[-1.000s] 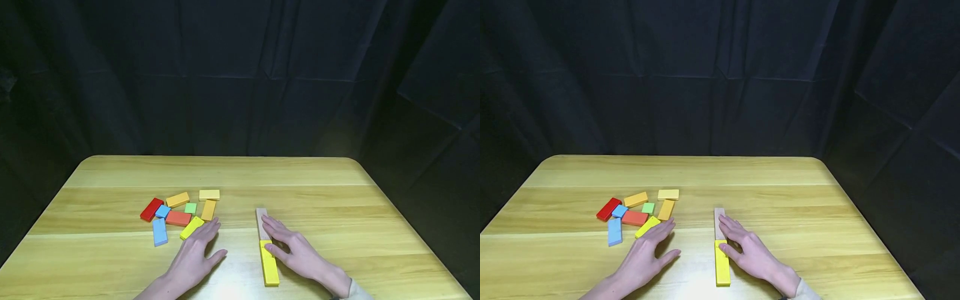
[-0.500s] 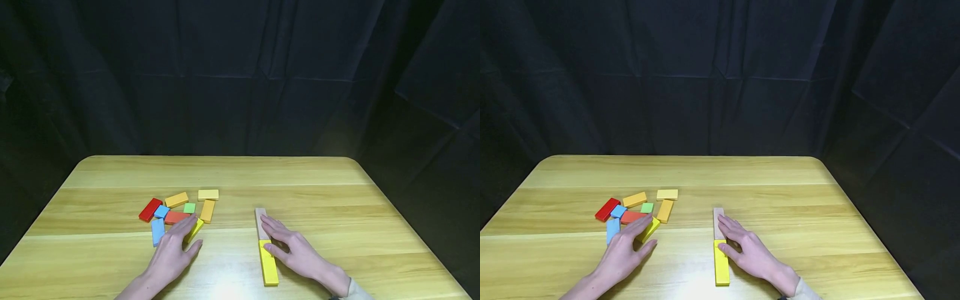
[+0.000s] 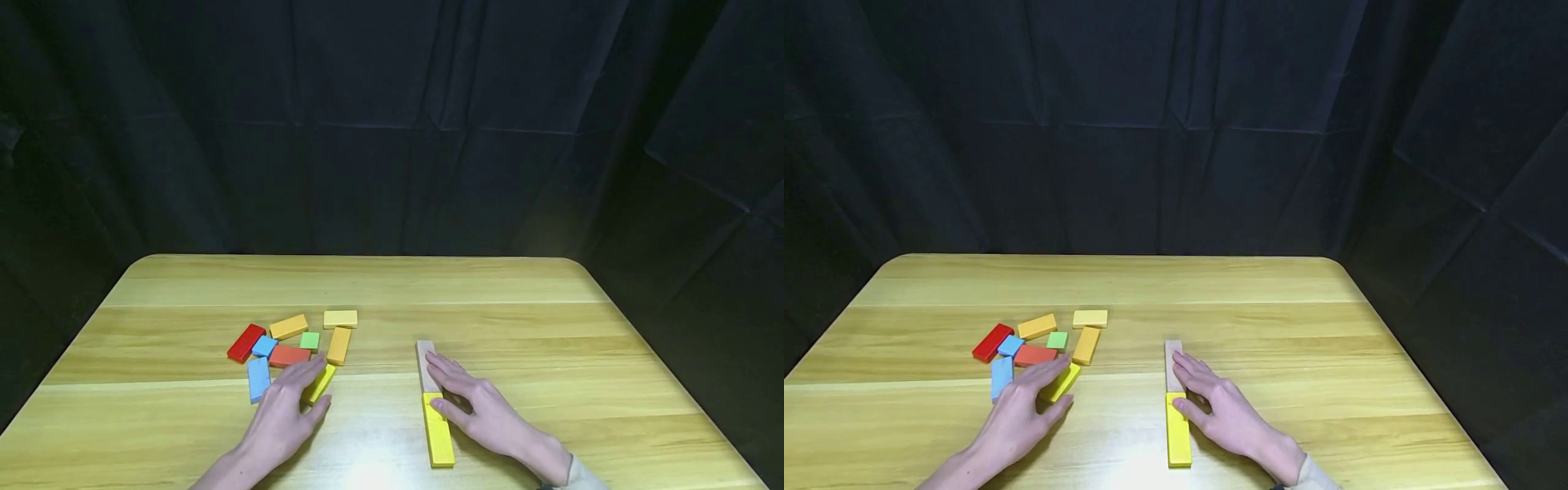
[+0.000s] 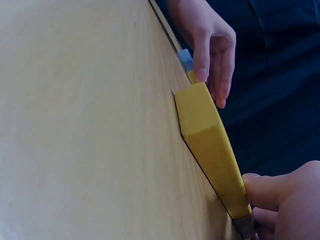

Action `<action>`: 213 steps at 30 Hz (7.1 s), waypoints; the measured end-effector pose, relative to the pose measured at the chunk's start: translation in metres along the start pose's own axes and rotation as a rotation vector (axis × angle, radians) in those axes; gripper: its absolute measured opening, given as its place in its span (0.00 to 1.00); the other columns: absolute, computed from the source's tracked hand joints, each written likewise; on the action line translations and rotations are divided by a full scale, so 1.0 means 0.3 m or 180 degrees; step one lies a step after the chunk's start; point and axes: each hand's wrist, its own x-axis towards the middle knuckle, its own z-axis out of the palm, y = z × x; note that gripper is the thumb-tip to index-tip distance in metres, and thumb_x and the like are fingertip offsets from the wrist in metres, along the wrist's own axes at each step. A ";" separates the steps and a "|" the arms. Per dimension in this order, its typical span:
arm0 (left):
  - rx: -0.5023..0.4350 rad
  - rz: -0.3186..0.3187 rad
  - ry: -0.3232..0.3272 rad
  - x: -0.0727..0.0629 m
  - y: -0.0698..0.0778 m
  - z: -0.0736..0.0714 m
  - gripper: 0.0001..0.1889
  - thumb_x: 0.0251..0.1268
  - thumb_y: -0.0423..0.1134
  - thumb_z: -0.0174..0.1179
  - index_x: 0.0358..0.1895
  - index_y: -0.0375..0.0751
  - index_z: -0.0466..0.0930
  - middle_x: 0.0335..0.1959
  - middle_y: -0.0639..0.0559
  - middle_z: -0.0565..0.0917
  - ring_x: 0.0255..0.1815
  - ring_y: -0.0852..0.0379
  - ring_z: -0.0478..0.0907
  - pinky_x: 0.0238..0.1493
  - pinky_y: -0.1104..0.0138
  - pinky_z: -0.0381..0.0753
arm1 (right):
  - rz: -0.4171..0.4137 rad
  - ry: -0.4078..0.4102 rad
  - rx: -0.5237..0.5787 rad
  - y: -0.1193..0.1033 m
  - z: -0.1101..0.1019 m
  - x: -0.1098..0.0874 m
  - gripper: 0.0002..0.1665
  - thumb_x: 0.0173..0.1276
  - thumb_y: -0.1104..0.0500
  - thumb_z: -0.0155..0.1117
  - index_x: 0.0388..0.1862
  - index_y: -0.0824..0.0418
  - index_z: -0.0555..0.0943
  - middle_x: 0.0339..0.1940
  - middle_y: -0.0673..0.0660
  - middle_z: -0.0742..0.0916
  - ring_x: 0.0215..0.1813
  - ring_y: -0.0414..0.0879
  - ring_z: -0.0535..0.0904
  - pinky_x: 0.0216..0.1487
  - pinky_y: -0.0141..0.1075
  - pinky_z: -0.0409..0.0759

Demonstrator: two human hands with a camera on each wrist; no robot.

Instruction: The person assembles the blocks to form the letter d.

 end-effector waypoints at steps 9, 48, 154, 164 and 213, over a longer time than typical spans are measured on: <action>-0.0200 -0.0239 -0.0244 0.002 0.011 -0.002 0.32 0.52 0.38 0.76 0.63 0.36 0.79 0.65 0.46 0.80 0.66 0.43 0.75 0.65 0.49 0.76 | -0.0030 0.0045 0.0000 0.001 0.005 -0.001 0.35 0.75 0.44 0.58 0.73 0.62 0.69 0.79 0.50 0.66 0.79 0.49 0.59 0.73 0.52 0.62; -0.0431 -0.0358 -0.0344 0.017 -0.015 -0.021 0.32 0.44 0.39 0.80 0.58 0.43 0.83 0.53 0.52 0.87 0.58 0.51 0.82 0.62 0.52 0.78 | -0.0071 0.0059 0.0011 -0.003 0.001 -0.016 0.32 0.77 0.46 0.55 0.72 0.62 0.70 0.79 0.50 0.66 0.78 0.48 0.60 0.73 0.49 0.62; -0.0917 -0.0222 -0.0435 0.391 0.162 0.325 0.30 0.60 0.47 0.69 0.64 0.36 0.77 0.60 0.38 0.82 0.62 0.42 0.79 0.64 0.52 0.77 | -0.0070 0.0382 0.0064 -0.007 0.017 -0.026 0.28 0.74 0.46 0.61 0.65 0.60 0.79 0.71 0.47 0.76 0.71 0.48 0.72 0.67 0.51 0.74; -0.0977 -0.0260 -0.0543 0.405 0.166 0.332 0.28 0.63 0.43 0.68 0.65 0.36 0.76 0.61 0.39 0.81 0.62 0.43 0.78 0.65 0.53 0.77 | -0.0055 0.0381 0.0070 -0.004 0.020 -0.024 0.28 0.74 0.46 0.60 0.66 0.59 0.79 0.72 0.47 0.76 0.71 0.48 0.72 0.67 0.50 0.73; -0.1096 -0.0110 -0.0541 0.356 0.171 0.298 0.24 0.69 0.36 0.63 0.66 0.34 0.74 0.59 0.36 0.82 0.61 0.42 0.79 0.65 0.52 0.77 | -0.0041 0.0365 0.0135 -0.011 0.022 -0.018 0.28 0.74 0.46 0.61 0.65 0.61 0.79 0.71 0.47 0.76 0.72 0.48 0.71 0.67 0.50 0.73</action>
